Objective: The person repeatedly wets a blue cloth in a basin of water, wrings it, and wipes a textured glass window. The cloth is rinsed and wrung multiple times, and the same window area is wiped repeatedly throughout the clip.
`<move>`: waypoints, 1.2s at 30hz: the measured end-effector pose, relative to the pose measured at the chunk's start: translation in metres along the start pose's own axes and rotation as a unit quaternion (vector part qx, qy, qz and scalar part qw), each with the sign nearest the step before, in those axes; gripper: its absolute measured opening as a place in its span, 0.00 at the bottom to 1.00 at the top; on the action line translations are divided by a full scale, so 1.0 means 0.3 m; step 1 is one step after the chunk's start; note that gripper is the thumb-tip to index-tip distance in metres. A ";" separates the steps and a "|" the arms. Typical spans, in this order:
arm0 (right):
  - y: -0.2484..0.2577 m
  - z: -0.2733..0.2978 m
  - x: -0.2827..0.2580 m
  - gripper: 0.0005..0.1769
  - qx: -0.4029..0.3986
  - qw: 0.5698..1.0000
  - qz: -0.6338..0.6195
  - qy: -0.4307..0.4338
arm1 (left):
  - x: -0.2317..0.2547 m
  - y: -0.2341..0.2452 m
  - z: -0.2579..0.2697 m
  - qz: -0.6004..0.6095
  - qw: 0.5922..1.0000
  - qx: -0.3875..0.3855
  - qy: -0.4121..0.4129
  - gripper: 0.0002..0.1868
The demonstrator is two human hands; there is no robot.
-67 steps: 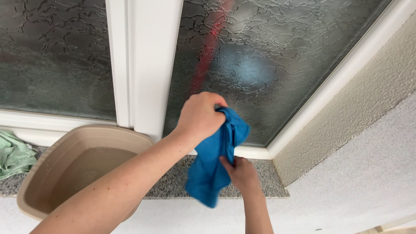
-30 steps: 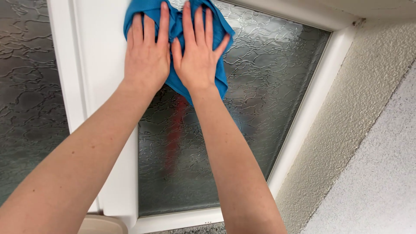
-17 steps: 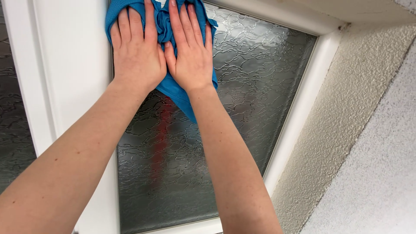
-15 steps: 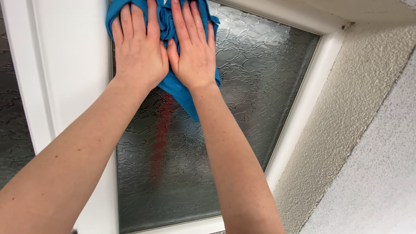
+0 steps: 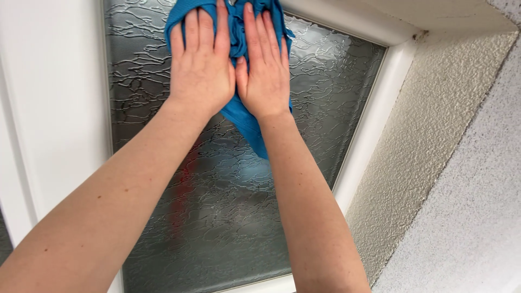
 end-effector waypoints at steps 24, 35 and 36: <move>0.149 0.243 0.413 0.39 0.043 0.996 -0.002 -0.084 | 0.474 -0.161 -0.007 -0.037 0.999 -0.011 -0.015 0.42; 0.201 0.308 0.523 0.43 0.086 0.985 0.025 -0.145 | 0.573 -0.174 -0.010 -0.042 0.999 -0.018 -0.006 0.45; 0.207 0.318 0.535 0.44 0.090 0.983 0.025 -0.157 | 0.584 -0.174 -0.008 -0.049 0.999 -0.011 -0.006 0.46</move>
Point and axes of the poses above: each hand's wrist, its own z-axis away from the middle knuckle, its own y-axis out of the back of the hand, x = y × z, the point moved 10 cm from there along -z, towards the middle knuckle, and after that the axes turned 9 degrees about y, right-handed, at the moved point
